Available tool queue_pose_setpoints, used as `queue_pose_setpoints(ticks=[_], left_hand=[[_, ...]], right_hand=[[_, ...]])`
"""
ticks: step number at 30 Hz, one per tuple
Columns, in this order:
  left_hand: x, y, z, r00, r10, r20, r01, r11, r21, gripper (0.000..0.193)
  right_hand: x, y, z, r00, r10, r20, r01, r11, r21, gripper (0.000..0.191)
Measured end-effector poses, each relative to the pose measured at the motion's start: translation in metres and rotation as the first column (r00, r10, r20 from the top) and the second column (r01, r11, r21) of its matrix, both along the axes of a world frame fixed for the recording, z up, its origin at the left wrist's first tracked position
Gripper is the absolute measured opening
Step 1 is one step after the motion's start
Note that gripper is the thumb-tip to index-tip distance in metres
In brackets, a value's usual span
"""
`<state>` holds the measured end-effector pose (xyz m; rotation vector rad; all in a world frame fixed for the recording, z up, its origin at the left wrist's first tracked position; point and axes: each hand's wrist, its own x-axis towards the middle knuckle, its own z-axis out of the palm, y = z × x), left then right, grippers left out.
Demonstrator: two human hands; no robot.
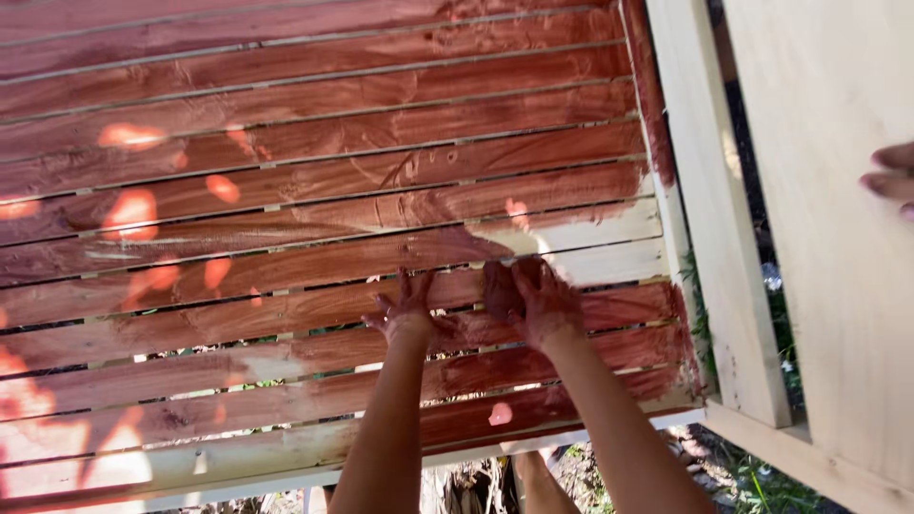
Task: The person applies a red-brown wood stain to a slatted wooden bench outdoors. They dip a cloth or pad into a bucket of stain and rub it across the bench slats by hand, working section by section and repositioning around the bench to cover bare wood, including the edges and frame.
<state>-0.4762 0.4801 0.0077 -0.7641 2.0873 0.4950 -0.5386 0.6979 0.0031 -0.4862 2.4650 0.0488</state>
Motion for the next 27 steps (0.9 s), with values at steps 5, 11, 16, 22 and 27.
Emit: queue_pose_setpoints(ticks=[5,11,16,22,27], left_hand=[[0.008,0.006,0.025,0.993,-0.076,-0.095,0.071,0.996,-0.056,0.115],[0.000,0.018,0.053,0.980,-0.151,-0.127,0.140,0.986,-0.090,0.113],[-0.007,0.021,0.055,0.972,-0.184,-0.149,0.170,0.980,-0.103,0.115],[-0.011,0.029,0.049,0.977,-0.200,-0.079,0.190,0.974,-0.120,0.111],[-0.009,0.032,0.051,0.979,-0.171,-0.110,0.161,0.982,-0.096,0.095]], right_hand=[[0.010,-0.016,0.014,0.994,0.076,0.082,-0.085,0.989,0.118,0.102],[0.009,-0.025,0.011,0.995,-0.015,0.101,0.009,0.998,0.061,0.106],[0.006,-0.037,0.028,0.990,-0.064,0.123,0.051,0.993,0.102,0.109],[0.019,-0.055,0.018,0.999,-0.045,-0.031,0.045,0.999,0.003,0.086],[-0.001,-0.005,-0.019,0.994,-0.110,-0.026,0.108,0.991,-0.077,0.091]])
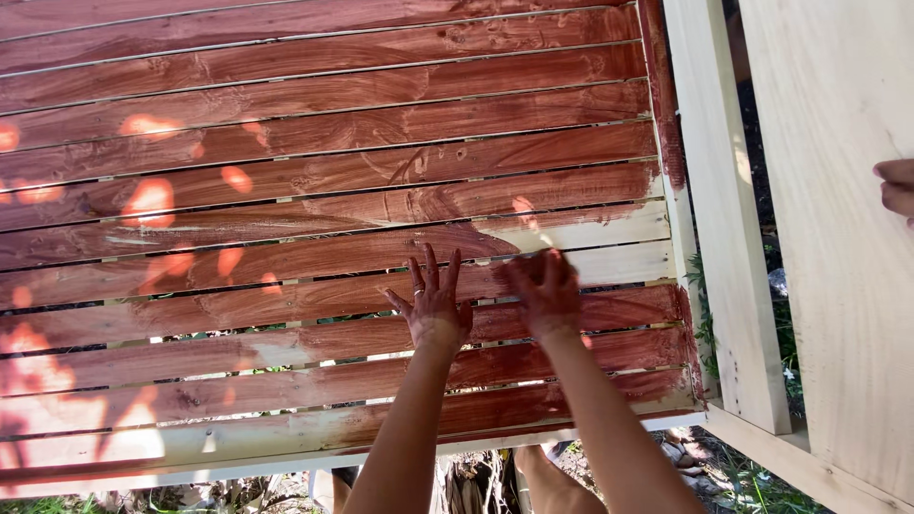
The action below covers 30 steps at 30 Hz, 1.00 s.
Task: The person applies a red-brown wood stain to a slatted wooden bench outdoors. They dip a cloth or pad into a bucket of stain and rub it across the bench slats by hand, working section by section and repositioning around the bench to cover bare wood, including the edges and frame.
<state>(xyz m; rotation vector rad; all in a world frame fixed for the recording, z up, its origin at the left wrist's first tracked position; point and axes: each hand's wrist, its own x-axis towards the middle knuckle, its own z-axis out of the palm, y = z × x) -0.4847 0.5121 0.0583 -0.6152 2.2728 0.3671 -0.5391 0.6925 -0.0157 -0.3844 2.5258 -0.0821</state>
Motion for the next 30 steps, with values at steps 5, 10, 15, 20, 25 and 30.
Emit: queue_pose_setpoints(ticks=[5,10,15,20,25,30], left_hand=[[0.002,0.005,0.003,1.000,0.001,0.025,-0.001,1.000,0.007,0.095],[0.004,0.015,0.000,1.000,0.008,-0.009,-0.008,1.000,0.019,0.097],[0.005,0.012,-0.010,1.000,0.010,-0.021,-0.010,1.000,0.015,0.092],[0.007,-0.018,-0.018,0.972,0.148,-0.182,-0.147,0.989,0.016,0.077],[0.010,-0.043,-0.020,0.985,0.137,-0.107,-0.141,0.989,-0.038,0.078],[0.013,-0.041,-0.016,0.986,0.089,-0.139,-0.093,0.995,-0.026,0.075]], right_hand=[[-0.053,0.101,-0.001,0.971,-0.163,-0.177,0.183,0.977,0.105,0.092],[-0.079,0.137,-0.008,0.864,-0.487,-0.128,0.501,0.857,0.118,0.091],[-0.034,0.079,-0.031,0.903,-0.253,-0.347,0.244,0.967,-0.071,0.092],[0.041,-0.068,-0.055,0.892,0.037,-0.450,-0.207,0.919,-0.336,0.066],[0.058,-0.129,-0.058,0.841,0.386,-0.379,-0.465,0.873,-0.144,0.068],[0.011,-0.059,-0.043,0.780,0.324,-0.536,-0.451,0.884,-0.123,0.073]])
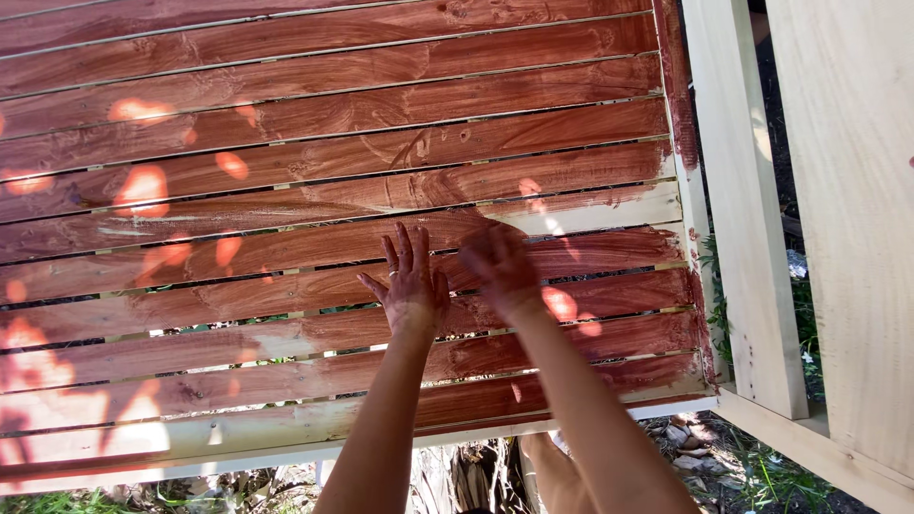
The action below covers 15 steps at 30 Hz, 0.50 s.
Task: The person applies a red-brown wood stain to a slatted wooden bench outdoors. They dip a cloth or pad into a bucket of stain and rub it across the bench slats by hand, working section by section and repositioning around the bench to cover bare wood, including the edges and frame.
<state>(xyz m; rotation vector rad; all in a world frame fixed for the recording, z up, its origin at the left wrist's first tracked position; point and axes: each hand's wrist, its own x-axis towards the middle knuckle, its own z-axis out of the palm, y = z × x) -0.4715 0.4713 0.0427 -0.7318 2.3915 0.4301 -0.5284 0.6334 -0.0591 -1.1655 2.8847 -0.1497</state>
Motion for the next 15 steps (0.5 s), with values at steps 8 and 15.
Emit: queue_pose_setpoints(ticks=[8,15], left_hand=[[-0.003,0.035,-0.004,0.976,-0.184,0.119,0.183,0.983,0.023,0.079],[-0.016,0.038,-0.018,0.974,-0.177,0.142,0.173,0.984,0.038,0.100]], right_hand=[[-0.071,0.151,0.034,0.739,-0.533,0.412,0.608,0.791,-0.065,0.075],[-0.068,0.145,0.006,0.472,-0.812,0.343,0.819,0.548,0.169,0.084]])
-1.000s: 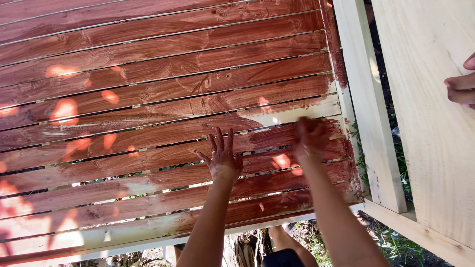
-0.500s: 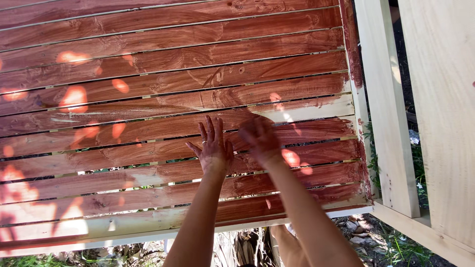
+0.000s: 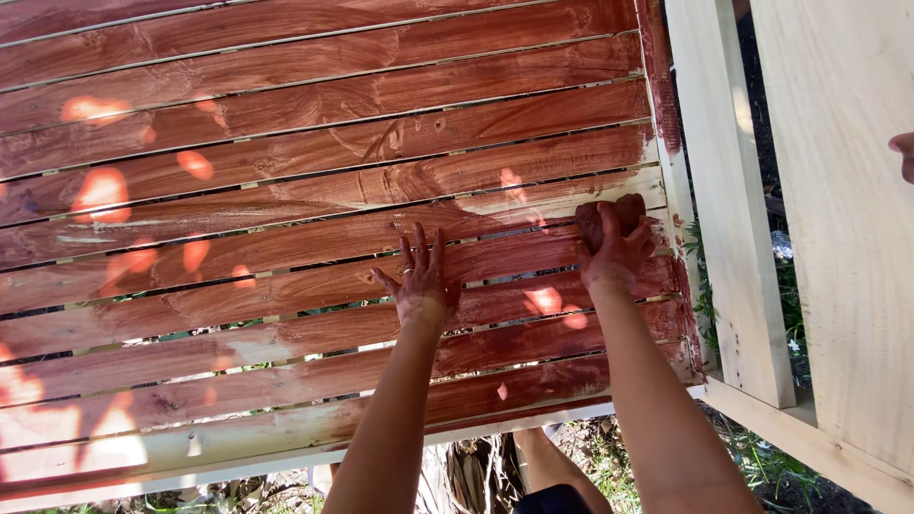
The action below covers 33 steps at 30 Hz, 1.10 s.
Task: The person applies a red-brown wood stain to a slatted wooden bench outdoors. They dip a cloth or pad into a bucket of stain and rub it across the bench slats by hand, working section by section and repositioning around the bench to cover bare wood, including the edges and frame.
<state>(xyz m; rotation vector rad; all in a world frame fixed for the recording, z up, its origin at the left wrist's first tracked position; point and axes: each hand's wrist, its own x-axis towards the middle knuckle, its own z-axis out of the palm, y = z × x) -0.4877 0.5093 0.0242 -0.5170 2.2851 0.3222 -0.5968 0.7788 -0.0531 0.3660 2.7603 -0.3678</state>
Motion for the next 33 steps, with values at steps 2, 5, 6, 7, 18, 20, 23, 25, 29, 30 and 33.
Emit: queue_pose_setpoints(ticks=[2,5,6,7,18,20,23,25,29,30,33], left_hand=[[-0.003,-0.009,-0.005,0.996,0.081,0.044,-0.083,0.996,0.023,0.112],[-0.007,-0.022,-0.019,0.974,0.201,0.101,-0.206,0.977,0.048,0.126],[-0.009,-0.025,-0.026,0.970,0.211,0.119,-0.218,0.974,0.054,0.128],[-0.012,-0.028,-0.033,0.966,0.222,0.134,-0.232,0.971,0.061,0.130],[-0.016,-0.028,-0.031,0.970,0.210,0.123,-0.214,0.977,0.016,0.136],[-0.017,-0.027,-0.025,0.970,0.211,0.124,-0.214,0.977,0.011,0.137],[-0.017,-0.026,-0.020,0.970,0.227,0.088,-0.229,0.973,0.017,0.137],[-0.017,-0.026,-0.020,0.968,0.229,0.102,-0.232,0.972,0.020,0.137],[-0.017,-0.026,-0.021,0.962,0.252,0.110,-0.256,0.966,0.026,0.139],[-0.017,-0.026,-0.022,0.962,0.244,0.120,-0.248,0.968,0.018,0.139],[-0.018,-0.026,-0.023,0.972,0.201,0.123,-0.202,0.979,-0.010,0.135]], right_hand=[[0.004,-0.011,0.004,1.000,0.010,0.003,-0.010,1.000,0.016,0.083],[0.013,-0.042,0.017,0.972,-0.235,-0.023,0.220,0.935,-0.277,0.101],[0.021,-0.058,0.019,0.934,-0.358,-0.006,0.323,0.848,-0.420,0.110],[0.031,-0.073,0.020,0.983,-0.163,0.084,0.182,0.921,-0.344,0.093],[0.043,-0.108,-0.008,0.796,0.554,-0.246,-0.591,0.798,-0.115,0.058],[0.024,-0.080,-0.001,0.823,0.428,-0.374,-0.547,0.776,-0.314,0.065],[0.003,-0.040,0.011,0.878,-0.422,0.227,0.407,0.406,-0.818,0.064],[-0.004,-0.016,0.017,0.919,-0.395,-0.017,0.283,0.687,-0.669,0.063],[-0.008,-0.006,0.016,0.970,-0.212,-0.122,0.205,0.976,-0.068,0.068],[-0.006,-0.013,0.013,0.952,-0.302,-0.047,0.299,0.953,-0.055,0.068],[0.012,-0.052,0.005,0.964,-0.215,0.157,0.250,0.936,-0.247,0.066]])
